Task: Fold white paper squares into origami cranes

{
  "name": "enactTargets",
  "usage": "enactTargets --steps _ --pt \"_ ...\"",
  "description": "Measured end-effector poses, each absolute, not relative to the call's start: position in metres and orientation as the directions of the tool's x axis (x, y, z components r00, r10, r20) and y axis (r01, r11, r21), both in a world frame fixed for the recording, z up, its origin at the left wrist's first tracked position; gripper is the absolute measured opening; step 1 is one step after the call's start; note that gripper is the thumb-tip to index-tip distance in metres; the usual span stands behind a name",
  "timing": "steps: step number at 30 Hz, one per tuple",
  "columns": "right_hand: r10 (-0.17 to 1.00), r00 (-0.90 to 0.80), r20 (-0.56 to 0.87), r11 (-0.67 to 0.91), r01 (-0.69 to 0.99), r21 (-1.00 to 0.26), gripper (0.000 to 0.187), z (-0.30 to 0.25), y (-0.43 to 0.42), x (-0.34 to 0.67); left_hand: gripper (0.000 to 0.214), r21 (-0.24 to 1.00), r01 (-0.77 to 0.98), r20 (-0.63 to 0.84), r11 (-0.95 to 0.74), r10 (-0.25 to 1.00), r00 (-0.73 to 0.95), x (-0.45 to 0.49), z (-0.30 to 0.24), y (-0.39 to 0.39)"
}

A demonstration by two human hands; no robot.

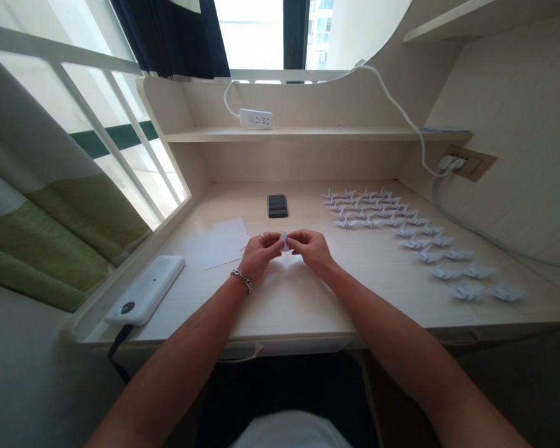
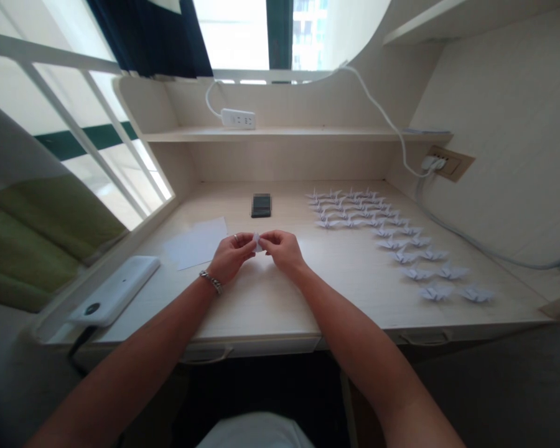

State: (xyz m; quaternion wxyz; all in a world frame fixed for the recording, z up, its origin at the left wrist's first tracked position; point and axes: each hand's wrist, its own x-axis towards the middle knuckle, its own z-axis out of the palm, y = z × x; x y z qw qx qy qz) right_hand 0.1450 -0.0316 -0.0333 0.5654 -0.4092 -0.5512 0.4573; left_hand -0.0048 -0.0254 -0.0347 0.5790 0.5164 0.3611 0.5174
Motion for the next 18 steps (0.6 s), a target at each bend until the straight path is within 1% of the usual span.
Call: enactTargets --steps 10,18 --pt "0.93 -0.088 0.358 0.366 0.108 -0.924 0.026 -0.0382 -0.031 0.146 0.03 0.975 -0.217 0.093 -0.047 0.974 0.205 -0.0053 -0.0344 -0.025" --pt "0.927 -0.095 0.364 0.376 0.226 -0.898 0.023 -0.0416 -0.0301 0.1462 0.031 0.976 -0.209 0.104 -0.056 0.969 0.223 -0.0074 -0.0356 -0.0238"
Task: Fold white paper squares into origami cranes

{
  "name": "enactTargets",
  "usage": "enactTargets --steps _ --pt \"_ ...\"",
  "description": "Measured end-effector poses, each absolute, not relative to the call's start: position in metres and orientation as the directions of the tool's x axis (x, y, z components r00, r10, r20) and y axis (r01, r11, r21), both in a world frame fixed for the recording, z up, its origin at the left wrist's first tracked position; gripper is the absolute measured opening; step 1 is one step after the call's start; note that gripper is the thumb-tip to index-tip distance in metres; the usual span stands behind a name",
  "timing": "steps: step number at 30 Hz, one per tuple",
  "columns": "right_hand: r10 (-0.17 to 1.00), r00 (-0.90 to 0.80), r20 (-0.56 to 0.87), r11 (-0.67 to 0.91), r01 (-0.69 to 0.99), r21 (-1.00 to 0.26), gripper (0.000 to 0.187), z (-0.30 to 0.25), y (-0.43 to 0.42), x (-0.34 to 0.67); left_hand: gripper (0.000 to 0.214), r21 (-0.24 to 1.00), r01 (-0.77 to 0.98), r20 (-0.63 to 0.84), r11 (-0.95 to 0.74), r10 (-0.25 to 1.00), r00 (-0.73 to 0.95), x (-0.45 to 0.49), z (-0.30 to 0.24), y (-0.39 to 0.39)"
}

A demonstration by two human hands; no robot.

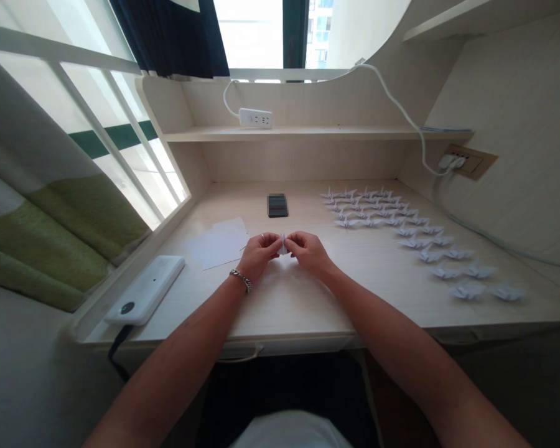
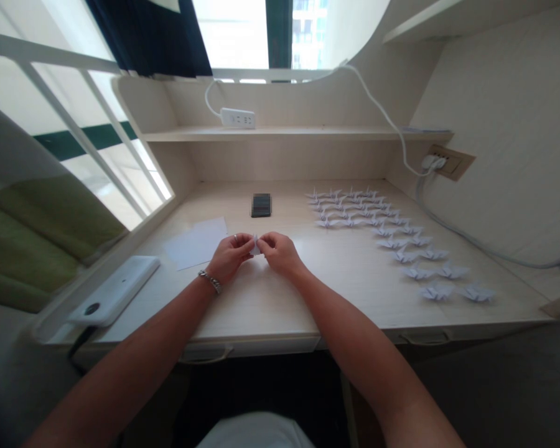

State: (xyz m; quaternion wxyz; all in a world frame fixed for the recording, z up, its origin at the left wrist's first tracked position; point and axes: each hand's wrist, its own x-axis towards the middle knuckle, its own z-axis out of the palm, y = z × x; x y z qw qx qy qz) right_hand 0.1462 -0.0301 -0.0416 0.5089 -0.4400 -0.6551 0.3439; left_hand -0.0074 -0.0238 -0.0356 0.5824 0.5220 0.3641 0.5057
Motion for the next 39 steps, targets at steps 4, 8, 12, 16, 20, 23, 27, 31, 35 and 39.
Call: enactTargets --steps 4,8,12,16,20,23,27,31,35,39 --pt "0.917 -0.084 0.389 0.398 0.205 -0.894 0.019 -0.0409 -0.0311 0.1455 0.031 0.978 -0.198 0.112 -0.068 0.968 0.223 -0.0083 -0.037 -0.0225" --pt "0.914 -0.08 0.398 0.406 0.129 -0.905 0.017 -0.0384 -0.0323 0.146 0.032 0.98 -0.184 0.117 -0.075 0.966 0.231 -0.0083 -0.0379 -0.0216" --pt "0.907 -0.09 0.412 0.422 0.146 -0.895 0.014 -0.0367 -0.0328 0.1476 0.033 0.983 -0.164 0.121 -0.084 0.965 0.232 -0.0087 -0.0387 -0.0205" --pt "0.904 -0.098 0.416 0.427 0.19 -0.884 0.014 -0.0372 -0.0328 0.1481 0.035 0.985 -0.139 0.133 -0.102 0.963 0.235 -0.009 -0.0401 -0.0191" --pt "0.909 -0.102 0.404 0.416 0.231 -0.879 0.014 -0.0372 -0.0336 0.1478 0.035 0.986 -0.113 0.148 -0.124 0.962 0.229 -0.0089 -0.0415 -0.0186" --pt "0.908 -0.086 0.409 0.416 0.276 -0.866 0.014 -0.0365 -0.0352 0.1472 0.034 0.985 -0.093 0.162 -0.144 0.962 0.22 -0.0093 -0.0416 -0.0189" --pt "0.906 -0.066 0.417 0.418 0.284 -0.863 0.015 -0.037 -0.0361 0.1461 0.033 0.983 -0.072 0.179 -0.167 0.961 0.212 -0.0099 -0.0403 -0.0194" --pt "0.917 -0.073 0.392 0.399 0.164 -0.902 0.016 -0.0388 -0.0339 0.1452 0.032 0.984 -0.093 0.167 -0.151 0.964 0.208 -0.0098 -0.0386 -0.0203" --pt "0.928 -0.069 0.366 0.368 0.018 -0.93 0.019 -0.038 -0.0325 0.1449 0.034 0.984 -0.129 0.148 -0.122 0.965 0.216 -0.0087 -0.037 -0.022" --pt "0.917 -0.009 0.398 0.398 0.05 -0.916 0.016 -0.0354 -0.0339 0.145 0.033 0.983 -0.158 0.122 -0.089 0.969 0.213 -0.0078 -0.0353 -0.0241"
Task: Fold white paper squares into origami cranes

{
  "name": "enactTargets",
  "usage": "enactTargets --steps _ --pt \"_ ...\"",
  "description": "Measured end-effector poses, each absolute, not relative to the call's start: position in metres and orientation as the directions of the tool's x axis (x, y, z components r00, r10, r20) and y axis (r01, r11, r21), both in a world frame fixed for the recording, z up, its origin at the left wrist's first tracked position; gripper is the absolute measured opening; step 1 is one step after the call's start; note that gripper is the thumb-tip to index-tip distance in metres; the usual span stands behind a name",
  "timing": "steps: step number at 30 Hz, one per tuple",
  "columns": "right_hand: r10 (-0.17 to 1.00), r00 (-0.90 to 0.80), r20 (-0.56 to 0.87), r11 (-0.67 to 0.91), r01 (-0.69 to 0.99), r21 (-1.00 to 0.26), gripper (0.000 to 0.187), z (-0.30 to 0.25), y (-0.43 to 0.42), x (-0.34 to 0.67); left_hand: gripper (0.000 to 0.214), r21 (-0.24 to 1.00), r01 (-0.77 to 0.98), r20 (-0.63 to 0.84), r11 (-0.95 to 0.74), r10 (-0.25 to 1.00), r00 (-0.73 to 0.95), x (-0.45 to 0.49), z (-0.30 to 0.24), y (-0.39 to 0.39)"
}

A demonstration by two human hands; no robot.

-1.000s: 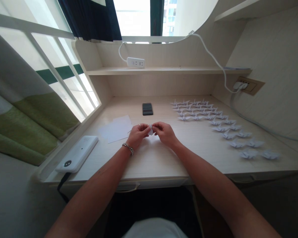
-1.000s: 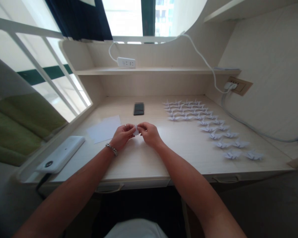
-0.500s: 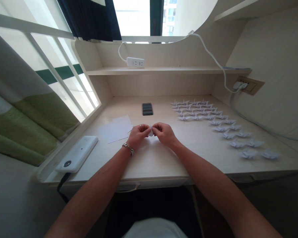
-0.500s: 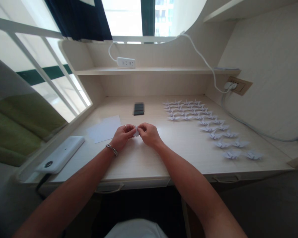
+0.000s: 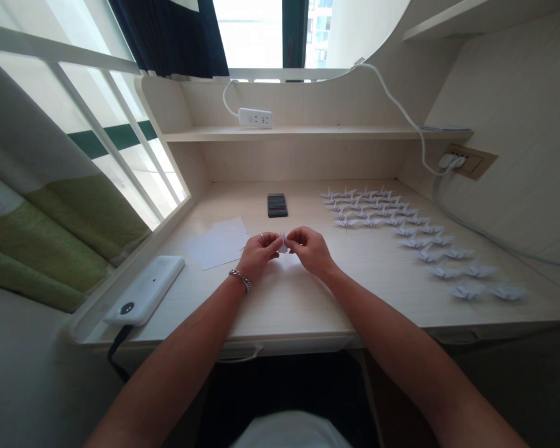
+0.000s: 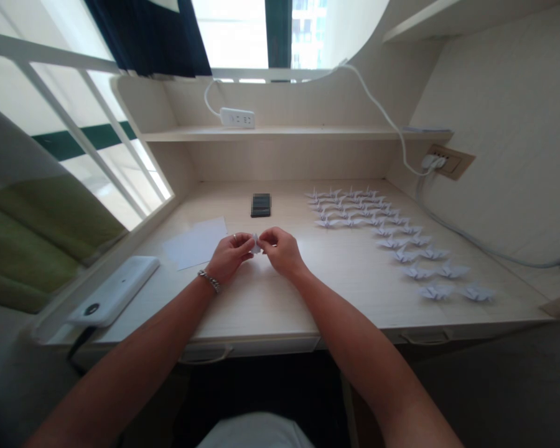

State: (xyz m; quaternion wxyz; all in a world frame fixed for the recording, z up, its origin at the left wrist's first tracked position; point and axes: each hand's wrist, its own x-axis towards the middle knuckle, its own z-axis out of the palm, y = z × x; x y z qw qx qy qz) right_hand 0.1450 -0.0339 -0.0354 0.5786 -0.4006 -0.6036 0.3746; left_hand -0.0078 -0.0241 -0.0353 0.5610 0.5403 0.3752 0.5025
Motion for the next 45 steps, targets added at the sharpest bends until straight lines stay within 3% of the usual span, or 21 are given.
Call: enactTargets --steps 5,15,26,35,40,45 --pt "0.908 -0.03 0.418 0.419 0.085 -0.904 0.014 -0.034 -0.036 0.146 0.034 0.985 -0.141 0.124 -0.097 0.971 0.205 -0.008 -0.035 -0.024" --pt "0.917 -0.05 0.396 0.4 0.102 -0.911 0.03 -0.038 -0.033 0.147 0.033 0.959 -0.019 0.284 -0.284 0.949 0.134 -0.007 -0.032 -0.026" --pt "0.904 -0.019 0.426 0.424 0.16 -0.892 0.019 -0.036 -0.032 0.147 0.027 0.945 0.03 0.319 -0.325 0.939 0.129 -0.005 -0.034 -0.026" --pt "0.946 -0.027 0.323 0.323 -0.004 -0.946 0.028 -0.04 -0.028 0.144 0.026 0.948 0.067 0.301 -0.312 0.943 0.145 -0.003 -0.034 -0.026" --pt "0.959 -0.042 0.281 0.283 0.029 -0.959 0.025 -0.041 -0.026 0.146 0.028 0.938 0.115 0.305 -0.327 0.937 0.172 -0.004 -0.036 -0.026" --pt "0.945 -0.002 0.327 0.325 0.131 -0.937 0.019 -0.039 -0.027 0.147 0.029 0.956 0.021 0.282 -0.291 0.939 0.197 -0.002 -0.036 -0.027"
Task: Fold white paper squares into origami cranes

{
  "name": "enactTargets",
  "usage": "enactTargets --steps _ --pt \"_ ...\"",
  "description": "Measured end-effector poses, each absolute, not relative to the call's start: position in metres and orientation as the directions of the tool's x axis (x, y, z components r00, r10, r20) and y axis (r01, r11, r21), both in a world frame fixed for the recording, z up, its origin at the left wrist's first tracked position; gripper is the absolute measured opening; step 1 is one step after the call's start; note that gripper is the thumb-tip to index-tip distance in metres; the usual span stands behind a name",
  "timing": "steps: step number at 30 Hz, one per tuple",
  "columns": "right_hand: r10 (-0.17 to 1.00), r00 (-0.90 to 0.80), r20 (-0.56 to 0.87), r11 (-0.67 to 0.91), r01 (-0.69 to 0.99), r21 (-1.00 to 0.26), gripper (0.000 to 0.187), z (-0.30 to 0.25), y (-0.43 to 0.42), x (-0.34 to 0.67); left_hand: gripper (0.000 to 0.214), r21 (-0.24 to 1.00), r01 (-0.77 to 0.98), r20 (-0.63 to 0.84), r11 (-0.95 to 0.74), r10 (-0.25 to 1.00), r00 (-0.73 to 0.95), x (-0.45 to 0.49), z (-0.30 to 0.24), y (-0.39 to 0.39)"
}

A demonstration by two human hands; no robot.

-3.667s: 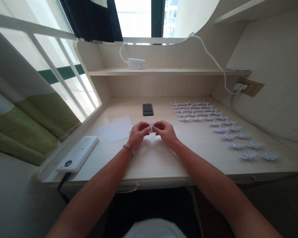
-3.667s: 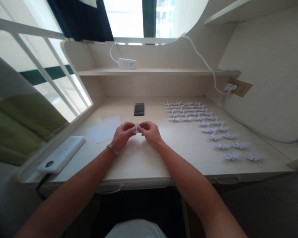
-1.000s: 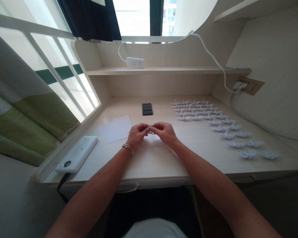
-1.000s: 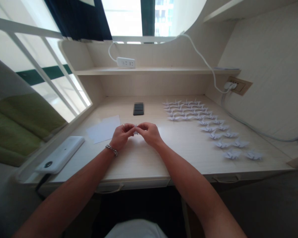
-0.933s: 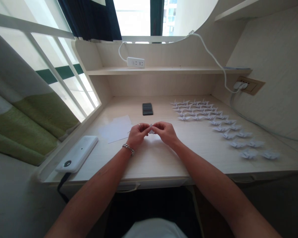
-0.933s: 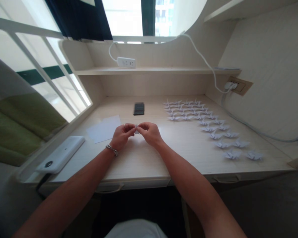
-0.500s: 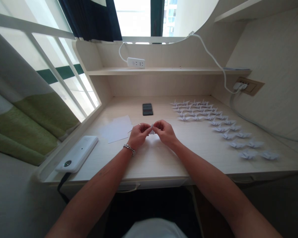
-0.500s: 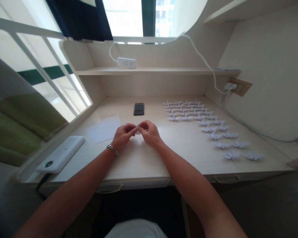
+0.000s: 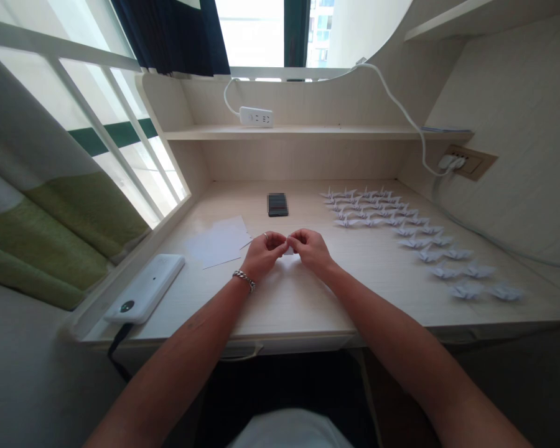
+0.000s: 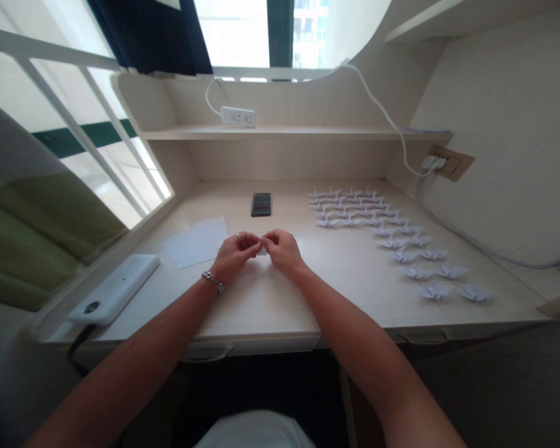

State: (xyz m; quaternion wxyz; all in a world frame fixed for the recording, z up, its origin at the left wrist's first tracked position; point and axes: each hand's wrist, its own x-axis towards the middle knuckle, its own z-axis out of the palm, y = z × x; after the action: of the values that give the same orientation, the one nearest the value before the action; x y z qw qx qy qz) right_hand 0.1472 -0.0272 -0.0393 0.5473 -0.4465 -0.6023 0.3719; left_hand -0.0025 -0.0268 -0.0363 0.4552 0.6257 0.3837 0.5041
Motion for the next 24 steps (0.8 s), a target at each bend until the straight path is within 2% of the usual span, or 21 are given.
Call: enactTargets --steps 4,8,14,20,24 --pt "0.964 -0.018 0.264 0.264 0.016 -0.964 0.025 -0.038 -0.029 0.146 0.034 0.968 -0.075 0.247 -0.238 0.956 0.157 -0.003 -0.037 -0.026" --pt "0.978 -0.123 0.17 0.162 -0.079 -0.984 0.032 -0.04 -0.029 0.144 0.04 0.975 -0.132 0.195 -0.179 0.973 0.121 -0.005 -0.039 -0.022" --pt "0.943 -0.112 0.315 0.327 0.113 -0.938 0.018 -0.043 -0.03 0.144 0.033 0.985 -0.094 0.153 -0.141 0.98 0.128 -0.008 -0.043 -0.017" --pt "0.953 -0.191 0.234 0.273 0.215 -0.938 0.016 -0.041 -0.033 0.143 0.031 0.987 -0.095 0.138 -0.131 0.988 0.076 -0.01 -0.04 -0.019" --pt "0.946 -0.153 0.287 0.321 0.306 -0.896 0.017 -0.038 -0.036 0.144 0.033 0.987 -0.123 0.116 -0.105 0.989 0.089 -0.008 -0.036 -0.023"
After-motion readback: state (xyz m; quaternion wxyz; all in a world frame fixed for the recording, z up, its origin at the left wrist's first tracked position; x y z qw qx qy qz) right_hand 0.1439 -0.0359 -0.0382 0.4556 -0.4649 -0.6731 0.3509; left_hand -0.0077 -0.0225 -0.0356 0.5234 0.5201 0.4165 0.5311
